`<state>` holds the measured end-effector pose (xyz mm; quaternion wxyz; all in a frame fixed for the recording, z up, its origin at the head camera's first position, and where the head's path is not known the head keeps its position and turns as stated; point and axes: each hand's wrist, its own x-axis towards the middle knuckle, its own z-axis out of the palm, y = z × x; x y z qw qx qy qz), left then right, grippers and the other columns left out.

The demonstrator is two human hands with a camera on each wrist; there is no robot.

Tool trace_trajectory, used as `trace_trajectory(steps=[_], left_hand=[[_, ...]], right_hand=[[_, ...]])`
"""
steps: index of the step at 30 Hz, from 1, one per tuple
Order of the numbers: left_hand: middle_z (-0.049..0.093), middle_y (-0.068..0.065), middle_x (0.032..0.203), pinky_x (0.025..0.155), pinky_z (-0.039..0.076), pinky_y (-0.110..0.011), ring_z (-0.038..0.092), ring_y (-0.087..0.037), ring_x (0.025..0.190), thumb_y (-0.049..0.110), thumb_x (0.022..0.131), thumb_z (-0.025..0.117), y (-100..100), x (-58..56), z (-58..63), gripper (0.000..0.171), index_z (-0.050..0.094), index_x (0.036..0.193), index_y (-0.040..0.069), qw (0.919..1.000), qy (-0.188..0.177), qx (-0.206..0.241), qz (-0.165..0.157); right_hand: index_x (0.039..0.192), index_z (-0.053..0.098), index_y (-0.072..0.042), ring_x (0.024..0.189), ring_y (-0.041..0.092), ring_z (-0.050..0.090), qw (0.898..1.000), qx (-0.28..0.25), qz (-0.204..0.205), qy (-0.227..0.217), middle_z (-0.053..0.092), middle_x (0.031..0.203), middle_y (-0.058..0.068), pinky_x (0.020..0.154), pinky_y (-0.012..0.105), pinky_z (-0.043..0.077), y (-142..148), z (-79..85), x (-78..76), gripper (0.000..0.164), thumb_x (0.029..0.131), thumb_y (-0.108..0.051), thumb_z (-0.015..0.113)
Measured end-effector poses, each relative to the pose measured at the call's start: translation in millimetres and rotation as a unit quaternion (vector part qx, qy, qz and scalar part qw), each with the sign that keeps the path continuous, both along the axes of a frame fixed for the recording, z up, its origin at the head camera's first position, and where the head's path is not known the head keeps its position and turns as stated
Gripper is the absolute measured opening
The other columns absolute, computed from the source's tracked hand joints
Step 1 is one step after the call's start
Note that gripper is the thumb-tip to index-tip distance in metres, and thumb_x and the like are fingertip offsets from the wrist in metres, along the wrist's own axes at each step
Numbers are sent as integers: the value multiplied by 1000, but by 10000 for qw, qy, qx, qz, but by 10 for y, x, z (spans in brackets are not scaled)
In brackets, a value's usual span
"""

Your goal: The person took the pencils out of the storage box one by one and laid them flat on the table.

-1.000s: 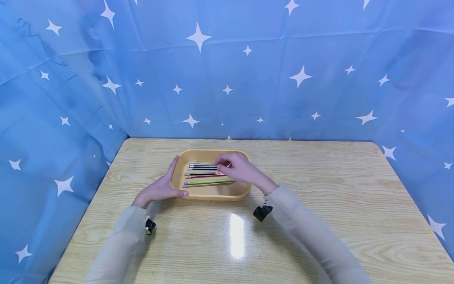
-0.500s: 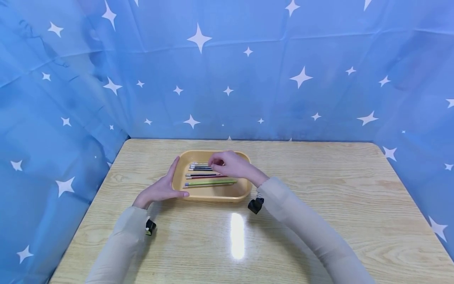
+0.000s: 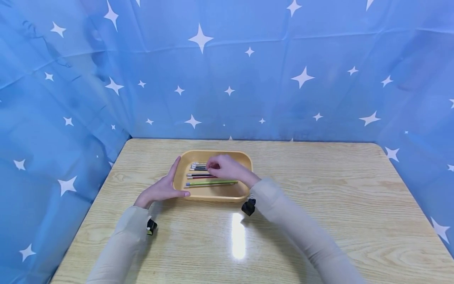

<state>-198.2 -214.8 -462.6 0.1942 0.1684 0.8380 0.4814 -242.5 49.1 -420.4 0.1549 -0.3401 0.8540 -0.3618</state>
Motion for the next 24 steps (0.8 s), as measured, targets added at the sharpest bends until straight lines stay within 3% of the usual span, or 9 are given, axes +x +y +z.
trace_trajectory(steps=[10,17,24], left_hand=[[4,-28,156,111,18,-54,23,-42,138,23,79,81,-6,-7,-9,125,-19,152,17,10000,-31,23,-13],[3,-28,156,111,19,-55,23,-42,138,23,78,82,-3,-4,-4,125,-20,152,16,10000,-55,75,-34],[0,-26,157,112,18,-53,20,-42,140,22,79,81,-8,-23,-27,125,-20,152,17,9999,-55,76,-48]], right_hand=[[104,67,4,90,18,64,9998,-146,-139,-95,69,97,9,82,25,50,-85,-113,23,16,92,-5,60],[106,67,3,89,17,63,9986,-149,-271,-420,68,97,8,81,25,50,-116,-176,35,16,92,-5,61],[99,68,0,81,14,60,9993,-21,-118,-367,68,89,5,74,24,48,-100,-251,55,11,89,-3,66]])
